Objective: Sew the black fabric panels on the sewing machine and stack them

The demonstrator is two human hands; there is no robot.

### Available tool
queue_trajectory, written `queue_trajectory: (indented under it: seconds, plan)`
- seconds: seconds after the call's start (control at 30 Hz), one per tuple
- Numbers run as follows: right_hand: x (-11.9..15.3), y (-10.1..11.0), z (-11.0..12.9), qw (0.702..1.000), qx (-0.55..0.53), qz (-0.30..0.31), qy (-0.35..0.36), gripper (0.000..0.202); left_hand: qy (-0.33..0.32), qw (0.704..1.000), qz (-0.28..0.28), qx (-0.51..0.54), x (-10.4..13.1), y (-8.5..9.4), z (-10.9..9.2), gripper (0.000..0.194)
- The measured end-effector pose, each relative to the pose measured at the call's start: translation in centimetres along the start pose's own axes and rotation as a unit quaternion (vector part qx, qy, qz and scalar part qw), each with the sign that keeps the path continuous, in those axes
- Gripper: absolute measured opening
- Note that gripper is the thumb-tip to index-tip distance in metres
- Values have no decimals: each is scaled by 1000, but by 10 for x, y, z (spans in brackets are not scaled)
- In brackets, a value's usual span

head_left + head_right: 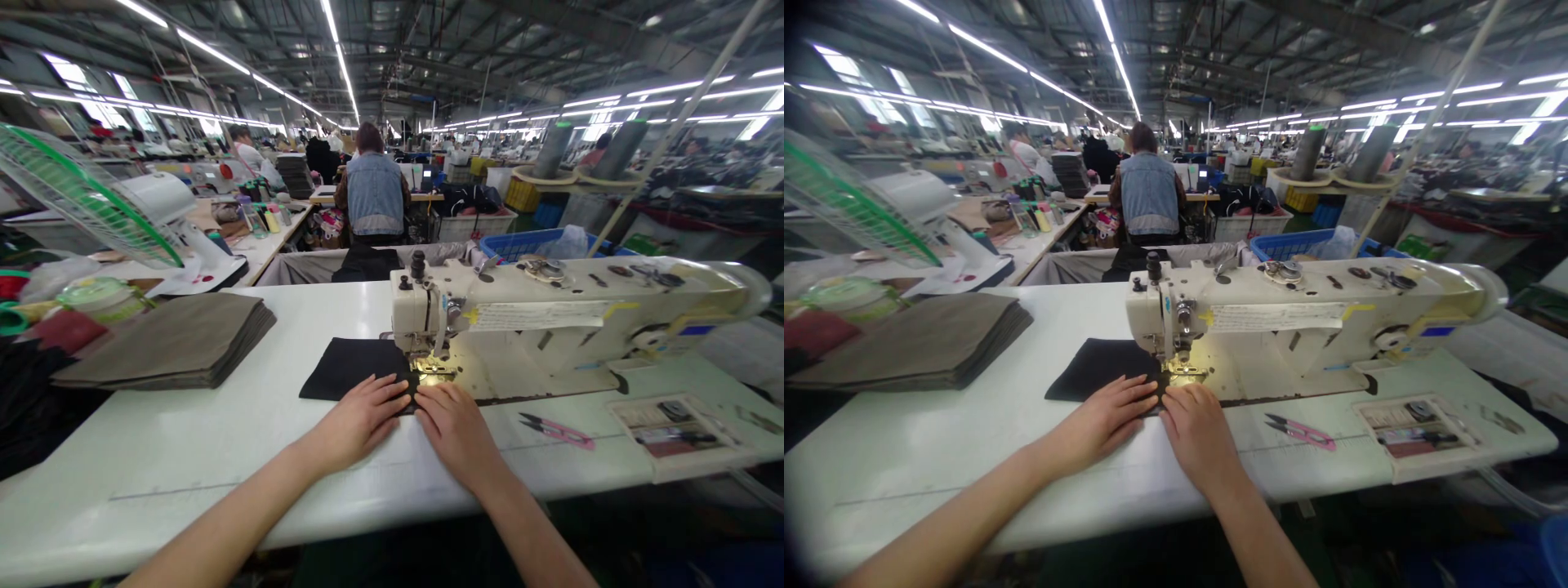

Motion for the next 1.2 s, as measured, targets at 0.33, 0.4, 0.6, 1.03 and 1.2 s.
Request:
queue_trajectory:
  seconds: [0.33, 0.4, 0.6, 1.03, 1.2]
  plan:
    - [-29, -7, -6, 997, 53, 21, -48, 18, 11, 1000, -14, 11, -18, 7, 49, 39]
    - [-25, -6, -6, 998, 43, 17, -45, 19, 10, 1000, -17, 6, -19, 8, 52, 39]
    - [-6, -4, -7, 999, -11, 9, -46, 23, 29, 999, -25, -6, -18, 7, 52, 40]
    - [4, -5, -7, 998, -48, -15, -48, 29, 131, 990, -18, -46, -13, 3, 59, 48]
    - [10, 0, -12, 997, -66, -11, -48, 26, 182, 980, -39, -70, -5, 0, 71, 57]
Point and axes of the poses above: each hand's wrist, its own x-axis away from the middle knuckle, its own y-axis out of the back of the hand, z = x × y, the point moved 6 cm from there along -x, towards the middle knuckle, and after that the axes turned 15 degrees about -y, right-handed, at the moved point
